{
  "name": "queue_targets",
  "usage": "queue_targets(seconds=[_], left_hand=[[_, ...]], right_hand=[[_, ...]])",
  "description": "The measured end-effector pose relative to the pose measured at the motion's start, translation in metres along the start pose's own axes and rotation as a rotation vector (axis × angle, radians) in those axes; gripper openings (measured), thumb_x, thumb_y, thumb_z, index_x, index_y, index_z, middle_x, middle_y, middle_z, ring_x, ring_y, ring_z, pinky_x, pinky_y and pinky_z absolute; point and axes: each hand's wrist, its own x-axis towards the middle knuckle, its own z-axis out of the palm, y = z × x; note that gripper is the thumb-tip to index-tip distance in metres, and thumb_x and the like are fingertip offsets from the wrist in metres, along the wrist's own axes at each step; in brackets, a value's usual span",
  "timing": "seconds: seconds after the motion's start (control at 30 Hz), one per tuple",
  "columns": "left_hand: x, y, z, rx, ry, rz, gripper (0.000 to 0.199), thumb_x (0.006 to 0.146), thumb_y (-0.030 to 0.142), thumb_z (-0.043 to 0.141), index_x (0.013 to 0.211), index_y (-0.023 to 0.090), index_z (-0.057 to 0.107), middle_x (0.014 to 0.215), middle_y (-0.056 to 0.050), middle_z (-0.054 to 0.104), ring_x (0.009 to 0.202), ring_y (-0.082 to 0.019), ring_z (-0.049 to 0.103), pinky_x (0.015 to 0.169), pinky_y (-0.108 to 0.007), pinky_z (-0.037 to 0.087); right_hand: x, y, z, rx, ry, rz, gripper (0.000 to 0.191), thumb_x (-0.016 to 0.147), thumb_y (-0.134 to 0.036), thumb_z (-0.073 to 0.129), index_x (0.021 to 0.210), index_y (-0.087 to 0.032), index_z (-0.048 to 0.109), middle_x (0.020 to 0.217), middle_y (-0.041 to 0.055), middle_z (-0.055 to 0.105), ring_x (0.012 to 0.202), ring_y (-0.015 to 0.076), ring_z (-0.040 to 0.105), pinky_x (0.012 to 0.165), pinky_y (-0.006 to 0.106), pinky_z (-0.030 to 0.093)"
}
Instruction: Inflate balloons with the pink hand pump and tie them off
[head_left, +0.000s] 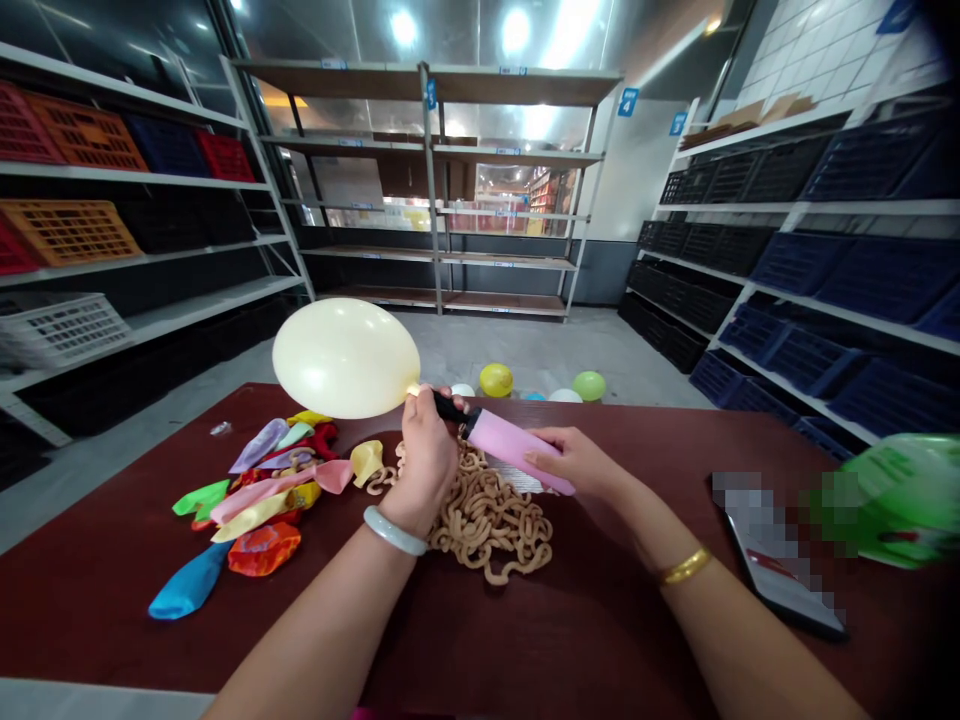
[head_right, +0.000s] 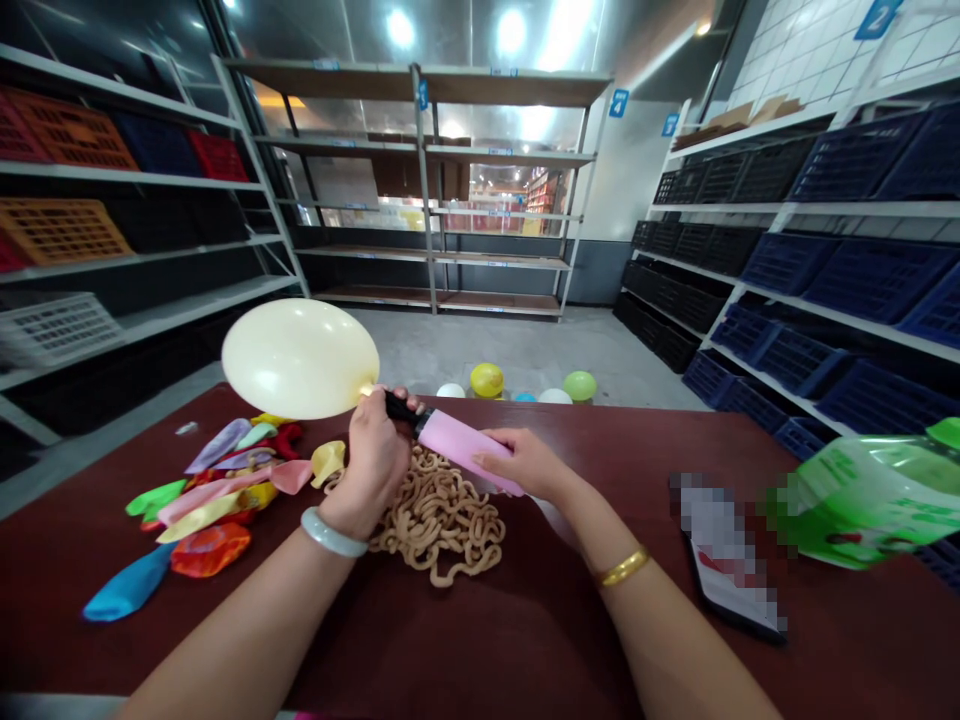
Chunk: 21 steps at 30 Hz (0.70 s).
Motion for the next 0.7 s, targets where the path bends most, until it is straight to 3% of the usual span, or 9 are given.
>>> queue_targets(seconds=[0.17, 0.4, 0.57, 0.7], left_hand=[[0.022, 0.027, -0.005, 0.012, 0.049, 0.021, 0.015, 0.08, 0.019, 0.059, 0.079, 0.02, 0.044, 0.069, 0.002, 0.052, 0.057, -0.013, 0.055, 0.057, -0.028, 0.046], [0.056, 0.059, -0.026, 0.01, 0.166, 0.135, 0.013, 0.073, 0.012, 0.055, 0.08, 0.02, 0.046, 0.065, 0.003, 0.051, 0.053, -0.012, 0.052, 0.055, -0.028, 0.045], [0.054, 0.049, -0.024, -0.033, 0.14, 0.114, 0.014, 0.073, 0.012, 0.054, 0.082, 0.021, 0.047, 0.065, 0.003, 0.051, 0.055, -0.012, 0.051, 0.056, -0.027, 0.045], [0.033, 0.027, -0.012, -0.04, 0.085, 0.05, 0.014, 0.077, 0.018, 0.058, 0.081, 0.021, 0.045, 0.067, 0.003, 0.052, 0.057, -0.011, 0.052, 0.059, -0.026, 0.045]], right_hand=[[-0.002, 0.004, -0.016, 0.031, -0.104, 0.058, 0.052, 0.083, -0.047, 0.066, 0.125, -0.015, 0.067, 0.079, 0.0042, 0.068, 0.057, 0.0144, 0.059, 0.048, 0.024, 0.045], [-0.007, 0.014, -0.045, -0.085, -0.124, 0.05, 0.05, 0.083, -0.05, 0.067, 0.123, -0.019, 0.069, 0.083, 0.0041, 0.07, 0.062, 0.0139, 0.059, 0.052, 0.023, 0.044], [-0.008, 0.012, -0.047, -0.08, -0.115, 0.05, 0.05, 0.084, -0.051, 0.066, 0.123, -0.019, 0.069, 0.083, 0.0037, 0.069, 0.057, 0.0122, 0.056, 0.05, 0.022, 0.042], [-0.008, 0.003, -0.038, -0.126, -0.083, -0.019, 0.045, 0.084, -0.046, 0.065, 0.12, -0.019, 0.071, 0.091, 0.0039, 0.071, 0.069, 0.0151, 0.06, 0.06, 0.025, 0.046]])
